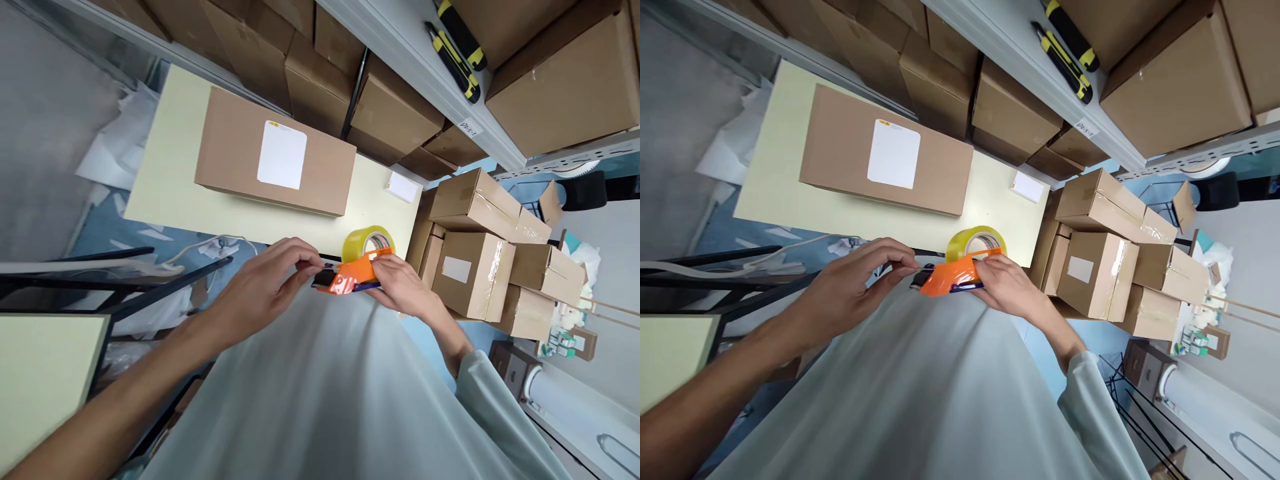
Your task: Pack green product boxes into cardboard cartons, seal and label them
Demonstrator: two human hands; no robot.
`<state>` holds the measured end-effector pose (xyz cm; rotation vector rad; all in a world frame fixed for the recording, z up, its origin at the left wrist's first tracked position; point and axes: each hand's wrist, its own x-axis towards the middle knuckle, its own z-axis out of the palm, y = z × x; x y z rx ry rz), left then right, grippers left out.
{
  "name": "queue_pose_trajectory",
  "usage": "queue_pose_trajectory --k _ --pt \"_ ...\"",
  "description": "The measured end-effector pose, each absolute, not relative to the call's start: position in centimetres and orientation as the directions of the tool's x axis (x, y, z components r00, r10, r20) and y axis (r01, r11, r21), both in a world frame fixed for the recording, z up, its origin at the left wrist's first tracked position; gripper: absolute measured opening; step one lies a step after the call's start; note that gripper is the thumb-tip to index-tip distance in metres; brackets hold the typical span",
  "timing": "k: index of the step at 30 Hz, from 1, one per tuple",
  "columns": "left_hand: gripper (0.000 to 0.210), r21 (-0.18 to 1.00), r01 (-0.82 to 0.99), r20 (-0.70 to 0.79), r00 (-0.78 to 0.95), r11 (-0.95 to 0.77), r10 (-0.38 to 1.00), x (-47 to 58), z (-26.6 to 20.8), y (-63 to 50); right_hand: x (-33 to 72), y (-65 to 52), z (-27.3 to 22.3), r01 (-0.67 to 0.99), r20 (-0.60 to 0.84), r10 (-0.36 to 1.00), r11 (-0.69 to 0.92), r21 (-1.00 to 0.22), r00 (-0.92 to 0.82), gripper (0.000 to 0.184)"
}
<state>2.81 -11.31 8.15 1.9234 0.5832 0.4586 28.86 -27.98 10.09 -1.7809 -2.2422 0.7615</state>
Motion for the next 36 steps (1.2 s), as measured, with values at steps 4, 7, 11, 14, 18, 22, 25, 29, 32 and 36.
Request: queue_pose_trajectory --k 4,7,11,14,18,22,25,29,32,36 --pt "0.028 0.943 0.279 -0.109 0.775 -0.182 0.623 2.4 3.1 -11.4 30.4 -28.5 8.5 0.886 -0.323 0.917 0.063 -0.459 -0.233 0.031" --pt "0.029 0.942 0.333 -0.196 0.67 -0.054 0.716 2.3 -1.8 -10.7 32.2 -28.4 5.8 0.919 -0.444 0.876 -0.001 -0.393 -0.189 0.031" --pt "0.024 0.93 0.355 -0.266 0.474 0.094 0.84 2.6 -7.7 -9.5 34.8 -27.7 1.6 0.966 -0.603 0.794 -0.091 -0.244 -0.078 0.034" --pt "0.015 0.919 0.367 -0.283 0.356 0.146 0.89 4.1 -10.9 -9.3 35.9 -26.6 -1.3 0.979 -0.64 0.768 -0.118 -0.164 -0.015 0.036" --pt "0.025 0.919 0.372 -0.221 0.203 0.133 0.954 7.1 -14.2 -10.0 36.0 -25.0 -4.4 0.989 -0.642 0.764 -0.137 -0.054 0.071 0.041" --pt "0.045 0.915 0.401 -0.104 0.124 0.047 0.987 8.8 -16.5 -10.6 35.8 -24.0 -6.3 0.985 -0.646 0.751 -0.172 0.006 0.135 0.044" --pt "0.053 0.892 0.452 -0.07 0.152 -0.007 0.986 8.9 -17.3 -11.0 35.8 -23.7 -7.2 0.981 -0.645 0.748 -0.195 0.012 0.157 0.044" --pt "0.067 0.858 0.502 -0.001 0.214 -0.109 0.977 9.1 -17.1 -11.4 35.7 -23.5 -8.1 0.975 -0.631 0.752 -0.22 0.028 0.188 0.046" --pt "0.059 0.863 0.502 -0.017 0.149 -0.061 0.989 10.5 -16.7 -11.6 35.5 -23.3 -8.6 0.972 -0.609 0.765 -0.23 0.044 0.209 0.044" --pt "0.032 0.893 0.388 -0.182 -0.151 0.228 0.972 13.5 -16.9 -11.7 35.3 -23.1 -9.0 0.969 -0.596 0.769 -0.238 0.067 0.23 0.041"
